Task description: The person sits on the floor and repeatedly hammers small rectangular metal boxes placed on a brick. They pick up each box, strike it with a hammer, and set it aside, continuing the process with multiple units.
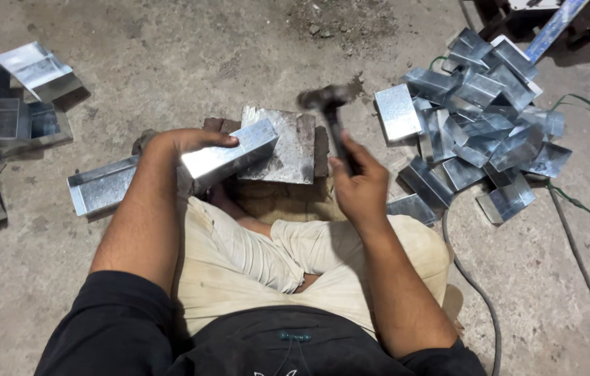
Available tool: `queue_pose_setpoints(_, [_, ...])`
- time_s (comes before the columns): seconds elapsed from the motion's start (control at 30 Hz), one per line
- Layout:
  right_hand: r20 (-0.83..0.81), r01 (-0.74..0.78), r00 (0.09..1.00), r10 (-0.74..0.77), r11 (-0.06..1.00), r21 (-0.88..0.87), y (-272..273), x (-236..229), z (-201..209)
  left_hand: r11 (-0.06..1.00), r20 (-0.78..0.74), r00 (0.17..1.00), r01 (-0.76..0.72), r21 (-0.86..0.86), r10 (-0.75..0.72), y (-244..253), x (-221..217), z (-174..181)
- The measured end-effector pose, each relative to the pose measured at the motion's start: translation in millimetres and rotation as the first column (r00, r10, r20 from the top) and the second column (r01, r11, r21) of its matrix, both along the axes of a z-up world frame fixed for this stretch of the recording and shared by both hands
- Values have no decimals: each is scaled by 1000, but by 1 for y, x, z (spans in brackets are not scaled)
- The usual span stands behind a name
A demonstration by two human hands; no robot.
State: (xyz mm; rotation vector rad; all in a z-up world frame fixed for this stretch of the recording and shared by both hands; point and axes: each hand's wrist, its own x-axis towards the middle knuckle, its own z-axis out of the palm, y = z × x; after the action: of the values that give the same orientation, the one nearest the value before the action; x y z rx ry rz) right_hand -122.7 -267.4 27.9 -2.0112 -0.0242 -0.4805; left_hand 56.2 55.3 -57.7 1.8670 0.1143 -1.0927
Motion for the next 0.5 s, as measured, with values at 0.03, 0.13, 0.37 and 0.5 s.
queue_pose_setpoints(0.03, [148,-21,989,17,999,24,-3,-3,1,1000,-38,999,-18,-9,17,0,2,-1])
queue_pose_setpoints(0.13, [308,1,951,-13,999,41,-1,-10,-5,999,-78,996,-42,-17,41,1,0,-5])
queue_pose_setpoints(0.37, [-149,-57,989,16,961,-270,12,0,-7,991,250,966,86,-106,-57,1,4,-17])
queue_pose_setpoints(0.5, [-29,-10,1000,6,991,-136,8,-11,-30,976,418,883,187,107,-215,-10,-23,10])
